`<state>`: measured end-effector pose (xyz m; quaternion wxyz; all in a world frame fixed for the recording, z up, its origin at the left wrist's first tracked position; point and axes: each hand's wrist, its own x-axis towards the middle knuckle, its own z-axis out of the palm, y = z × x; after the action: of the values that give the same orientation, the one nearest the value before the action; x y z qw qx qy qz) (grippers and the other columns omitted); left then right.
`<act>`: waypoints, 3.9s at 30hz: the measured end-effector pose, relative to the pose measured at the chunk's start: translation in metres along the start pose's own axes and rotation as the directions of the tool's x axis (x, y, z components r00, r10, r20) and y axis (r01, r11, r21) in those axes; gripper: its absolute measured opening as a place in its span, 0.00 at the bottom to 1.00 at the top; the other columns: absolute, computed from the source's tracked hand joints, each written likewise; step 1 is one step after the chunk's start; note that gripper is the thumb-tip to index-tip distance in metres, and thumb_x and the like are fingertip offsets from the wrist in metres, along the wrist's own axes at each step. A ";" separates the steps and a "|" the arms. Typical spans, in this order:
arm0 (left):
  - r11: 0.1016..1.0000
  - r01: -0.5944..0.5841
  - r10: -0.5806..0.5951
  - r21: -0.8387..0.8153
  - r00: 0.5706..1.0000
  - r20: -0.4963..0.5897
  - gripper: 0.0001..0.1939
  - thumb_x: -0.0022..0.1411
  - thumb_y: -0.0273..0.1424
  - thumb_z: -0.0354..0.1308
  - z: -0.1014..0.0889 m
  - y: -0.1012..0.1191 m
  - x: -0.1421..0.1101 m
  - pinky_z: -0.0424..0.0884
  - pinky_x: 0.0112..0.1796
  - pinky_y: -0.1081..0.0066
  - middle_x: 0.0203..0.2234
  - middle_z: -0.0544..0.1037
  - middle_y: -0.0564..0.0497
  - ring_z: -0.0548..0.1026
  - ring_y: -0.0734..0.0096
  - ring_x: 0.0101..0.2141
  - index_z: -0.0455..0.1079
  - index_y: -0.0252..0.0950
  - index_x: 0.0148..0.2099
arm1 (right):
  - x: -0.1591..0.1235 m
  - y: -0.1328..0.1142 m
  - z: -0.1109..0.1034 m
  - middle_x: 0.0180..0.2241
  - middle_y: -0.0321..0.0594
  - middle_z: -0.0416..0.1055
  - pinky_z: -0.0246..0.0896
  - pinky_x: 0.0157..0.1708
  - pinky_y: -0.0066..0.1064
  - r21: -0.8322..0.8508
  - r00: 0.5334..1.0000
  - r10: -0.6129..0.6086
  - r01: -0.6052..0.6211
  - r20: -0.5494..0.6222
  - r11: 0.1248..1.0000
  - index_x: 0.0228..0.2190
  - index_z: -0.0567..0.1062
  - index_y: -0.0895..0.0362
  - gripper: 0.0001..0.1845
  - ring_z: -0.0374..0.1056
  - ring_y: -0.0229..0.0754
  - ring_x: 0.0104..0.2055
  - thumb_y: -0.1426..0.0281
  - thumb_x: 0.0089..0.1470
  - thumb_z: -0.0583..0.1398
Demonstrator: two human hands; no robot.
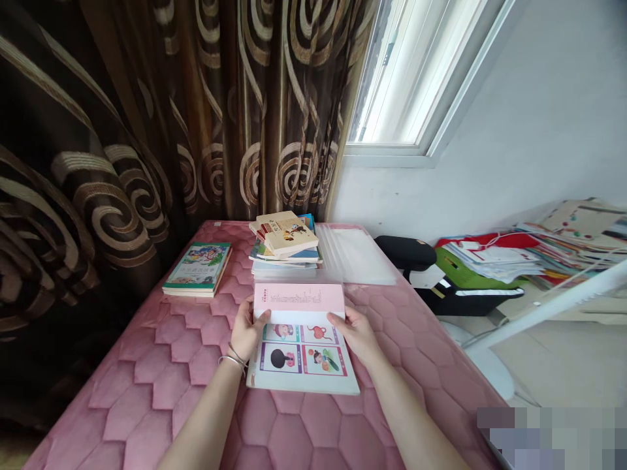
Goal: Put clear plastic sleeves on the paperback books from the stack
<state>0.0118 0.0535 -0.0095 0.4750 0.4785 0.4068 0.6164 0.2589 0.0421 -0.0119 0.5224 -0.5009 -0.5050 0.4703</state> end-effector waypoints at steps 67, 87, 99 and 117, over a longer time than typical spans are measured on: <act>0.996 0.048 -0.045 0.071 0.998 -0.035 0.20 0.47 0.36 0.66 -0.003 -0.012 0.006 0.71 0.38 0.68 0.34 0.78 0.48 0.76 0.67 0.34 0.66 0.34 0.41 | 0.002 0.004 -0.002 0.35 0.45 0.78 0.67 0.36 0.39 -0.117 0.999 -0.029 0.025 -0.038 0.993 0.34 0.77 0.58 0.22 0.72 0.52 0.37 0.53 0.44 0.63; 0.987 0.049 -0.044 0.152 0.998 -0.034 0.17 0.47 0.37 0.66 -0.001 -0.002 0.004 0.70 0.34 0.70 0.29 0.79 0.50 0.75 0.67 0.31 0.68 0.35 0.37 | 0.005 0.010 -0.006 0.36 0.46 0.78 0.68 0.37 0.41 -0.110 0.998 -0.052 0.055 0.025 0.992 0.35 0.76 0.57 0.24 0.72 0.54 0.39 0.50 0.47 0.61; 0.977 0.009 -0.012 0.214 1.000 0.012 0.16 0.54 0.41 0.60 -0.009 -0.012 0.005 0.69 0.36 0.70 0.31 0.78 0.49 0.75 0.67 0.33 0.70 0.34 0.39 | 0.006 0.012 -0.004 0.34 0.44 0.78 0.68 0.37 0.40 -0.116 0.999 -0.045 0.042 -0.029 0.992 0.33 0.76 0.57 0.25 0.73 0.53 0.38 0.48 0.46 0.61; 0.978 0.045 -0.035 0.202 0.998 -0.051 0.15 0.50 0.42 0.63 -0.006 -0.008 0.006 0.69 0.35 0.70 0.28 0.78 0.50 0.75 0.65 0.31 0.69 0.36 0.33 | 0.009 0.020 -0.006 0.35 0.43 0.77 0.68 0.38 0.39 -0.172 0.995 -0.087 0.076 -0.058 0.982 0.33 0.75 0.56 0.20 0.72 0.50 0.38 0.52 0.49 0.60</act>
<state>0.0067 0.0608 -0.0170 0.4263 0.5014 0.4883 0.5730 0.2656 0.0523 -0.0315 0.5128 -0.5374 -0.5460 0.3873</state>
